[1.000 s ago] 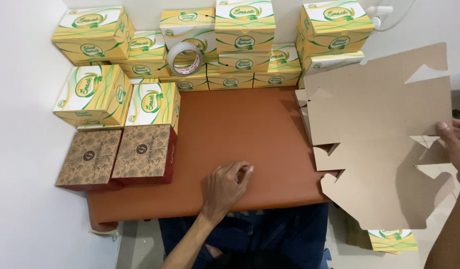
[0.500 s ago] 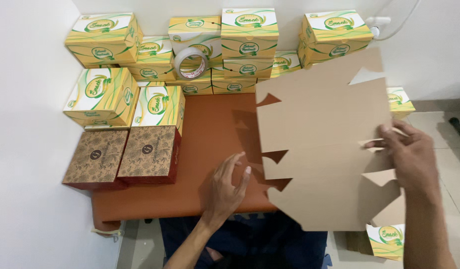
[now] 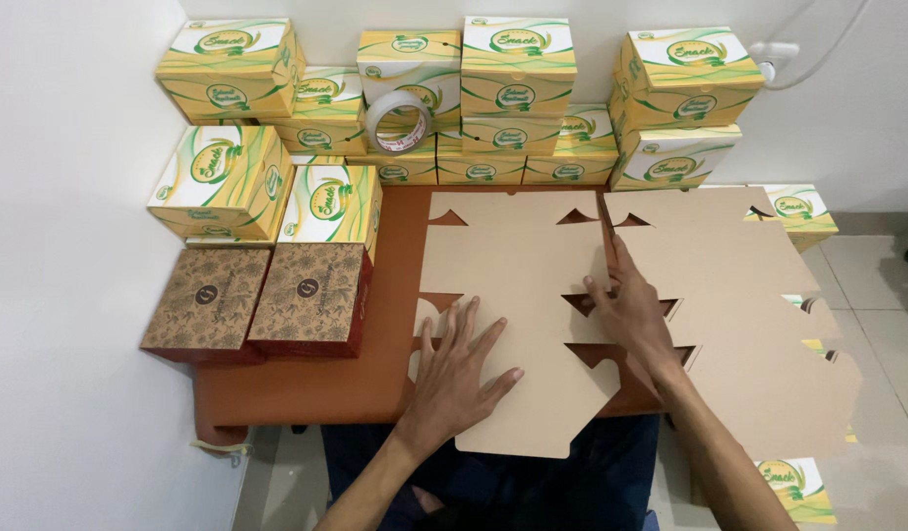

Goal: The person assembles a cardboard box by folding the flaps of a flat sheet and tucking the tabs into slots to form the base. They then place a smaller, pre-assembled box inside the new container and close the lid. The person repeats the folding process with another flat cardboard sheet.

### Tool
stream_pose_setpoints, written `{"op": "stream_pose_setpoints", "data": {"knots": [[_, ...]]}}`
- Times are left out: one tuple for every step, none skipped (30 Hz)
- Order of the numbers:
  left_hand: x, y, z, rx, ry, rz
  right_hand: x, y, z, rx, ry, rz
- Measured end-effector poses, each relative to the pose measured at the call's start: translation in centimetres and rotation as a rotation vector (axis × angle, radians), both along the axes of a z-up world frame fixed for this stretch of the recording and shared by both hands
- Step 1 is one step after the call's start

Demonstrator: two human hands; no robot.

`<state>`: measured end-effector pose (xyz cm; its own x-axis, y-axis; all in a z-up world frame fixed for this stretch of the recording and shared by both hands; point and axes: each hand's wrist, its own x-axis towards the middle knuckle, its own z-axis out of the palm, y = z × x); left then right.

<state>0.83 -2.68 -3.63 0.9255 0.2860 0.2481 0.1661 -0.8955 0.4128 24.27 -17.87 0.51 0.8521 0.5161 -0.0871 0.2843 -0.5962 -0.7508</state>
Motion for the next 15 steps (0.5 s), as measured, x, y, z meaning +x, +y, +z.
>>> {"op": "stream_pose_setpoints", "data": {"knots": [[0.0,-0.1,-0.6,-0.002,0.0,0.001,-0.7,0.1,-0.1,-0.002,0.0,0.001],[0.0,-0.1,-1.2,0.056,-0.018,0.016,-1.4,0.3,-0.2,-0.085,-0.143,0.036],[0.0,-0.1,-1.8,0.115,-0.036,0.03,-2.1,0.5,-0.3,-0.166,-0.285,0.072],[0.3,0.0,-2.2,0.113,-0.033,0.033,-2.5,0.1,-1.4,-0.168,-0.283,0.075],[0.6,0.0,-2.6,0.12,-0.039,0.049,-2.9,-0.3,-2.5,-0.174,-0.428,0.145],[0.8,0.0,-3.1,0.126,-0.043,0.065,-3.3,-0.8,-3.7,-0.181,-0.57,0.216],[0.9,0.0,-1.7,0.123,-0.038,0.067,-5.1,-0.9,-1.9,-0.183,-0.565,0.219],[1.1,0.0,-0.2,-0.011,0.056,0.049,-6.8,-0.9,0.0,-0.217,-0.426,0.228],[1.3,0.1,1.3,-0.145,0.151,0.031,-8.5,-1.0,2.0,-0.251,-0.286,0.234],[1.5,0.2,1.5,-0.146,0.154,0.029,-8.7,-1.2,1.2,-0.251,-0.283,0.233],[1.8,0.2,1.6,-0.15,0.151,0.026,-8.8,-1.5,0.5,-0.244,-0.282,0.269],[2.1,0.4,1.9,-0.151,0.148,0.021,-8.9,-1.7,-0.3,-0.235,-0.282,0.303],[2.4,0.4,1.9,-0.149,0.149,0.018,-8.9,-2.0,-0.7,-0.233,-0.281,0.299],[2.6,0.4,1.8,-0.157,0.15,0.023,-8.9,-2.3,-1.0,-0.233,-0.262,0.289],[2.8,0.4,1.8,-0.166,0.15,0.027,-9.0,-2.7,-1.4,-0.234,-0.244,0.279]]}}
